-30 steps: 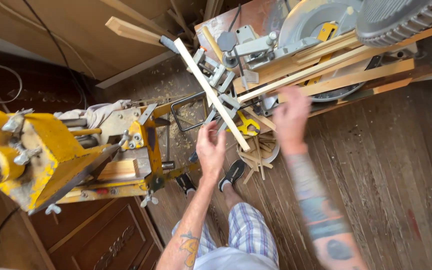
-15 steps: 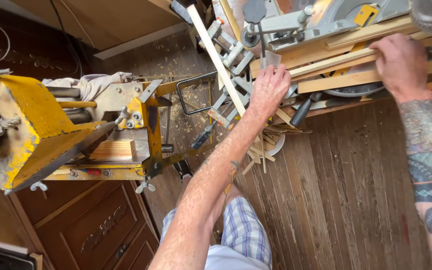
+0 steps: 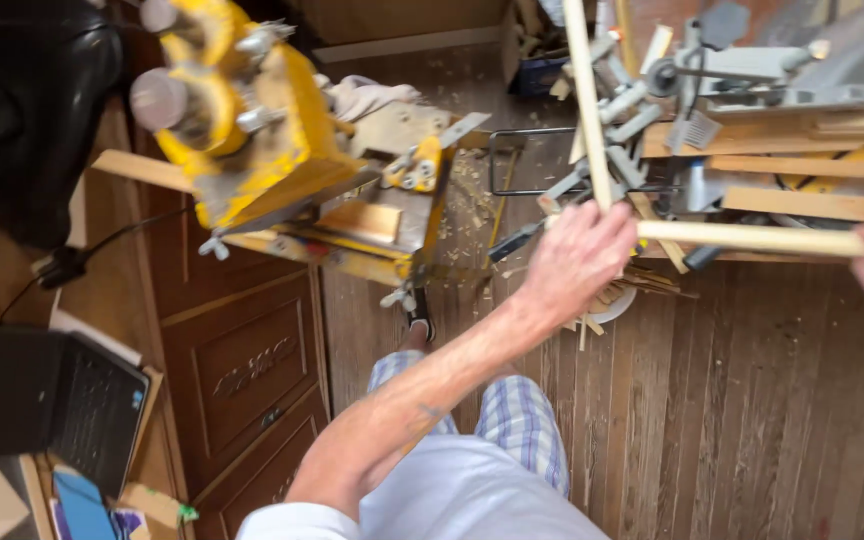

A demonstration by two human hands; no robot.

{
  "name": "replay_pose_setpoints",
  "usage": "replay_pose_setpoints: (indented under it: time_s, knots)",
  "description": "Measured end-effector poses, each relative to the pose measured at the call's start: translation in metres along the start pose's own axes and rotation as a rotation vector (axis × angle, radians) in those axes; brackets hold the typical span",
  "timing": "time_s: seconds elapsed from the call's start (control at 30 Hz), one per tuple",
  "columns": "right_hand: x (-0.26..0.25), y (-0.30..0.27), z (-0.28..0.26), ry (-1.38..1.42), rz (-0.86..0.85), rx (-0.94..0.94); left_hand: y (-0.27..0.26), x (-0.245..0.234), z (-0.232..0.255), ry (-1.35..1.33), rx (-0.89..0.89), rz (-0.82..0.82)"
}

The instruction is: Feeding wooden strips through a shaper machine and inspecting the joints

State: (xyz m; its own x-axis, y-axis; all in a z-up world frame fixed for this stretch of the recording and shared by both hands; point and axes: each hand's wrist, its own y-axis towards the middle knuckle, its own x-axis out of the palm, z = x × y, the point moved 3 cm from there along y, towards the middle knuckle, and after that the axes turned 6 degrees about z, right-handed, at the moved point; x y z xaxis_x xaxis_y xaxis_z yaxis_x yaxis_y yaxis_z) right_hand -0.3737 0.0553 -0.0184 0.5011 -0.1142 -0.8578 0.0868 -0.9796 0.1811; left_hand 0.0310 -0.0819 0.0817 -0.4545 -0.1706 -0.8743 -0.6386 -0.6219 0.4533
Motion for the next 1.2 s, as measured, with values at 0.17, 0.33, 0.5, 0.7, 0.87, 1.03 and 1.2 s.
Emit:
replay_pose_setpoints:
  time_s: [0.17, 0.33, 0.5, 0.7, 0.87, 1.03, 1.2]
  knots:
    - [0.007, -0.003, -0.152, -0.323, -0.282, 0.005, -0.076, -0.117, -0.055, -0.077, -0.074, -0.128]
    - [0.028, 0.034, -0.313, -0.317, -0.488, -0.122, -0.155, -0.183, -0.113, -0.112, -0.199, -0.031]
    - [0.059, 0.051, -0.401, -0.217, -0.546, -0.006, -0.228, -0.218, -0.197, -0.191, -0.223, -0.222]
    - [0.081, 0.061, -0.460, -0.220, -0.497, 0.113, -0.266, -0.214, -0.328, -0.071, -0.303, -0.259]
    - [0.089, 0.061, -0.489, -0.302, -0.432, 0.054, -0.282, -0.152, -0.368, 0.001, -0.282, -0.272]
    - [0.096, 0.058, -0.507, -0.338, -0.512, 0.111, -0.291, -0.123, -0.382, 0.123, -0.192, -0.301]
    - [0.094, 0.064, -0.512, -0.326, -0.474, 0.105, -0.275, -0.164, -0.381, -0.015, -0.194, -0.201]
